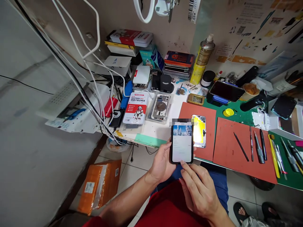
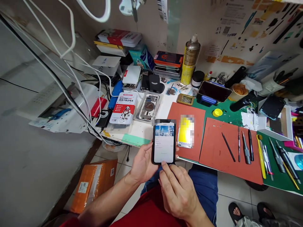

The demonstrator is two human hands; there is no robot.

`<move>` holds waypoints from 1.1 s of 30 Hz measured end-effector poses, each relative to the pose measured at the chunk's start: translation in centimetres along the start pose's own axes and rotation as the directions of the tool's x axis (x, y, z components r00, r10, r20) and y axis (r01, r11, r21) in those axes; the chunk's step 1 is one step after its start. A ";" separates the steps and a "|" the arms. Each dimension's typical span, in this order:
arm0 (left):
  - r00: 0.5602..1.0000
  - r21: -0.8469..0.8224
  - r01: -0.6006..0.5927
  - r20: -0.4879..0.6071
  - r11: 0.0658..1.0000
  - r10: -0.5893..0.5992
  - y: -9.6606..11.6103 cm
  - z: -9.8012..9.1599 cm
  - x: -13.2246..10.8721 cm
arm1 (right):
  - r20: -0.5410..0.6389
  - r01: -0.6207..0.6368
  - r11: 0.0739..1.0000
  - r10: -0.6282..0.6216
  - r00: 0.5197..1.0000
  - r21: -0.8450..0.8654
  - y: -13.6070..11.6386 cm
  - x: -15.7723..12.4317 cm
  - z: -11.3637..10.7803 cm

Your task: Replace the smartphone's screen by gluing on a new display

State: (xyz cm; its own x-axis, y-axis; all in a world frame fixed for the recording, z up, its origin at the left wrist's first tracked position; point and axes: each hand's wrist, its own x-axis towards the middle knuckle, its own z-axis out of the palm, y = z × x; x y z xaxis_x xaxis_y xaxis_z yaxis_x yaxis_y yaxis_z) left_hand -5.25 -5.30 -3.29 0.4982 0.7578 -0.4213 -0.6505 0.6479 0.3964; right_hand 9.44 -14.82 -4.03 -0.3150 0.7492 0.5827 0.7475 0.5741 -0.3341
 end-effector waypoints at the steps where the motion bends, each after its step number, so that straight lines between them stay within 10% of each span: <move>1: 1.000 0.001 0.006 -0.012 1.000 -0.006 0.0 0.0 0.0 | 0.009 0.004 1.000 -0.004 1.000 -0.002 -0.1 0.0 0.0; 20: 0.996 0.009 0.051 -0.077 0.999 -0.050 -2.3 -0.9 -0.8 | -0.002 -0.178 0.964 0.181 0.983 -0.195 1.9 6.0 0.1; 26: 0.999 0.028 0.047 0.007 0.999 -0.047 -1.6 -0.2 -0.5 | -0.245 -0.195 0.973 0.160 0.956 -0.126 1.7 4.0 -0.5; 33: 0.994 0.019 0.096 -0.054 0.995 -0.094 -2.3 -1.0 -0.3 | -0.068 -0.198 0.965 0.189 0.980 -0.173 1.7 5.3 -0.4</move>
State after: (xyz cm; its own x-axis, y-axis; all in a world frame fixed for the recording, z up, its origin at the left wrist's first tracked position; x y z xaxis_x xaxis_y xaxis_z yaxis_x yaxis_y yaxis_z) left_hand -4.49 -7.08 -4.90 0.5254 0.6879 -0.5007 -0.5886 0.7188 0.3699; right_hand 9.28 -9.96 -1.23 -0.1275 0.8199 0.5582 0.8846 0.3485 -0.3098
